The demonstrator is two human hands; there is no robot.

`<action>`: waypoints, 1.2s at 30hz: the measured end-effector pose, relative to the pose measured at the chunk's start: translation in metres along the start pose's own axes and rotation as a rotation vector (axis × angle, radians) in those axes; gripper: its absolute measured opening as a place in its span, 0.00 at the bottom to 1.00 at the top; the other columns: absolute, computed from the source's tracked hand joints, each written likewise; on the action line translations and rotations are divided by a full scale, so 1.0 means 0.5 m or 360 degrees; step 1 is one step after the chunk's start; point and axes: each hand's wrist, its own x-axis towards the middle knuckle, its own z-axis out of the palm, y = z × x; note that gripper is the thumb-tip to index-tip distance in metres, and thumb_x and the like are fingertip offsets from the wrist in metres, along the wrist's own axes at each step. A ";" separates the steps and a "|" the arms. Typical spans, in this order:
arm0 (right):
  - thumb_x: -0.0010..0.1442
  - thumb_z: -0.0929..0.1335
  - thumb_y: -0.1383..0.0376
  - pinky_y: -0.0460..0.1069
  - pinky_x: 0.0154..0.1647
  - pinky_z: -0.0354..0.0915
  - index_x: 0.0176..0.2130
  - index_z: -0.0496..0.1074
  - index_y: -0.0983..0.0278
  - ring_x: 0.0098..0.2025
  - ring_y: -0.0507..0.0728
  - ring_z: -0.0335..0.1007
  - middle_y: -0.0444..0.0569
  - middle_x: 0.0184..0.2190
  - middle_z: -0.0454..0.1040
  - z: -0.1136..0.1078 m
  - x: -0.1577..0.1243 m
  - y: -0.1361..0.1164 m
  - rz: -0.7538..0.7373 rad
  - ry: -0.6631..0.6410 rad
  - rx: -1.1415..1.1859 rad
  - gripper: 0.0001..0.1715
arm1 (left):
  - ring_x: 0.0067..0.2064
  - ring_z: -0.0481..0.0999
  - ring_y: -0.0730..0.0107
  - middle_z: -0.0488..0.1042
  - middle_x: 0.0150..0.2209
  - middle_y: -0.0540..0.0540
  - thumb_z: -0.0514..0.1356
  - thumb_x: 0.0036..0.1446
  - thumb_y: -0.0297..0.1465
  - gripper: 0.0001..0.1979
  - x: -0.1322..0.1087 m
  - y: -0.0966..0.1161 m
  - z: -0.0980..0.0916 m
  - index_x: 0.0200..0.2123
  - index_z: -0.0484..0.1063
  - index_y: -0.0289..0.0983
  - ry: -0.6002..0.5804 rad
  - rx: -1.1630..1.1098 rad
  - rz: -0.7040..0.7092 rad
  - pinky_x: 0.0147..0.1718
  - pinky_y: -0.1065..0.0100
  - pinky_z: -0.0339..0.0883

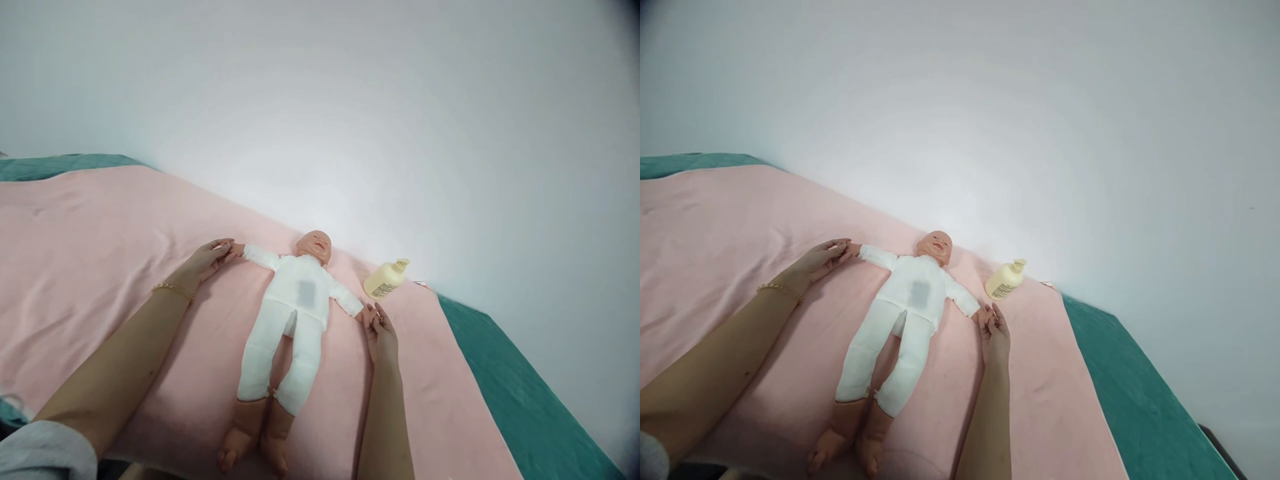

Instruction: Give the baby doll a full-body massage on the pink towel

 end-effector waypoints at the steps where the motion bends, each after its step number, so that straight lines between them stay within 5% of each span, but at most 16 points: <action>1: 0.42 0.77 0.64 0.51 0.51 0.72 0.44 0.76 0.60 0.53 0.57 0.71 0.50 0.47 0.75 0.000 -0.001 -0.001 0.0012 -0.0024 0.0013 0.26 | 0.40 0.79 0.70 0.77 0.39 0.40 0.63 0.56 0.21 0.12 0.000 0.000 0.000 0.44 0.74 0.31 -0.0008 -0.0021 -0.0008 0.42 0.74 0.76; 14: 0.42 0.78 0.55 0.48 0.48 0.70 0.49 0.74 0.61 0.49 0.54 0.72 0.48 0.46 0.76 0.029 -0.028 -0.022 -0.0096 -0.0014 -0.0192 0.35 | 0.37 0.81 0.70 0.76 0.31 0.45 0.67 0.50 0.17 0.15 -0.003 0.000 0.003 0.43 0.74 0.30 0.0005 -0.0053 0.0018 0.41 0.75 0.76; 26: 0.45 0.75 0.50 0.48 0.35 0.70 0.48 0.74 0.64 0.38 0.55 0.73 0.51 0.43 0.76 0.031 -0.027 -0.023 -0.0199 0.0178 -0.0548 0.34 | 0.35 0.80 0.70 0.76 0.31 0.47 0.72 0.45 0.25 0.16 0.006 -0.008 -0.002 0.39 0.76 0.32 0.0045 0.0077 0.0116 0.38 0.73 0.76; 36: 0.50 0.71 0.46 0.48 0.33 0.68 0.48 0.74 0.66 0.41 0.57 0.73 0.52 0.39 0.77 0.025 -0.023 -0.017 -0.0220 0.0180 -0.0533 0.34 | 0.33 0.79 0.68 0.79 0.33 0.42 0.72 0.47 0.33 0.16 -0.005 -0.001 0.007 0.38 0.77 0.32 0.0025 0.0142 0.0101 0.34 0.71 0.75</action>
